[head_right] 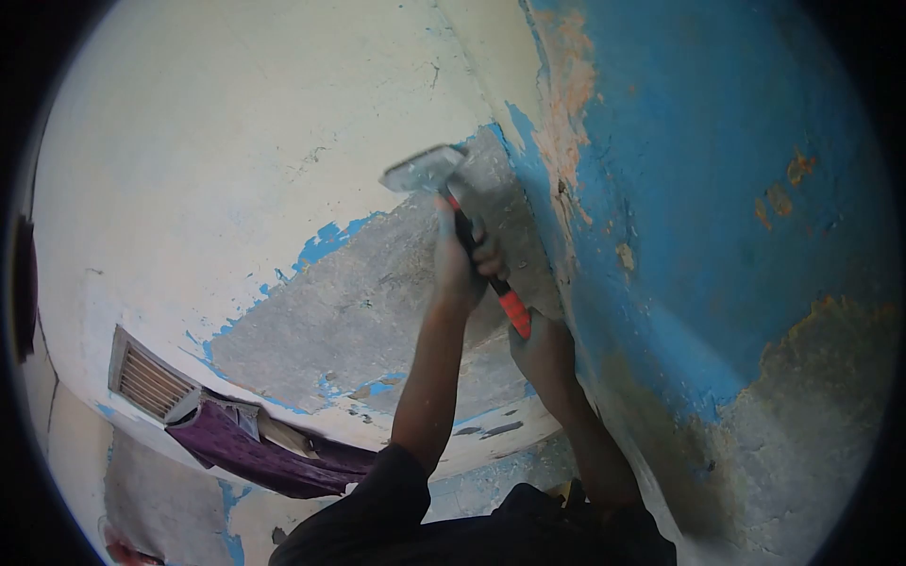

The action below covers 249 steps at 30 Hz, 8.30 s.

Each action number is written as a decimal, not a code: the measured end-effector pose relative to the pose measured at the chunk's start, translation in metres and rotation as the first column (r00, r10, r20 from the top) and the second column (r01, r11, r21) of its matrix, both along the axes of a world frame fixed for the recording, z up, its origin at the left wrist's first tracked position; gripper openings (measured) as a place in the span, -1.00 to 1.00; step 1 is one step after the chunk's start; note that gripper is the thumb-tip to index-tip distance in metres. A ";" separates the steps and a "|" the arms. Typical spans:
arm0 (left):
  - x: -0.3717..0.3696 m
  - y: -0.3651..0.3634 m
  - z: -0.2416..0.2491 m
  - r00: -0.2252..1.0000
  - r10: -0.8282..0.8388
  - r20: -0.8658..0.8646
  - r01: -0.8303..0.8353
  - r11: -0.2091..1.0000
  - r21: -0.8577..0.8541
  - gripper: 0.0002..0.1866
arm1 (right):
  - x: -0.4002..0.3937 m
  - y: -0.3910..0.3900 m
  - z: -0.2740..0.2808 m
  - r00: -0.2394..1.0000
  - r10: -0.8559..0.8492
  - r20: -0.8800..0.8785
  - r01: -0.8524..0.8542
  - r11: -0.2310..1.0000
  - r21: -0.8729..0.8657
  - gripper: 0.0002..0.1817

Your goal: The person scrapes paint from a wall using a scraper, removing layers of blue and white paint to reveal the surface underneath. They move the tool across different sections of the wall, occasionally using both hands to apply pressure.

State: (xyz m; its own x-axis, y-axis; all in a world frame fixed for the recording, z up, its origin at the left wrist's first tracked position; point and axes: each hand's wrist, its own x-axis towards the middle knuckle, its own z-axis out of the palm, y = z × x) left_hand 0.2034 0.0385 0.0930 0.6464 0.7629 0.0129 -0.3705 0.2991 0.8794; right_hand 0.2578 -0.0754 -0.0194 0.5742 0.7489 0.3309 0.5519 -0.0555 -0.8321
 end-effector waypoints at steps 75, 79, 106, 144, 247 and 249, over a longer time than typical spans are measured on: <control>-0.127 -0.008 -0.068 0.973 0.084 0.217 -0.059 0.991 -0.119 -0.45 | -0.099 -0.010 -0.047 0.806 0.477 -0.351 -0.463 0.877 0.129 -0.66; -0.145 -0.005 -0.064 0.966 0.139 0.220 -0.114 0.986 -0.123 -0.47 | -0.119 0.004 -0.051 0.810 0.467 -0.354 -0.467 0.880 0.093 -0.66; -0.403 -0.002 -0.100 0.902 0.371 0.221 -0.328 0.922 -0.206 -0.51 | -0.342 0.036 -0.094 0.148 0.598 -0.788 -0.854 0.479 0.204 -0.56; -0.445 -0.005 -0.056 0.949 0.306 -0.077 -0.313 0.944 -0.104 -0.55 | -0.424 0.021 -0.047 0.206 0.483 -0.851 -0.767 0.620 0.166 -0.45; -0.401 -0.028 -0.136 0.956 0.284 0.071 -0.259 0.935 -0.242 -0.49 | -0.358 0.007 -0.088 0.358 0.455 -0.815 -0.804 0.594 -0.022 -0.45; -0.412 -0.029 -0.132 0.932 0.343 0.113 -0.308 0.918 -0.248 -0.50 | -0.362 0.011 -0.091 0.272 0.457 -0.847 -0.849 0.529 0.013 -0.49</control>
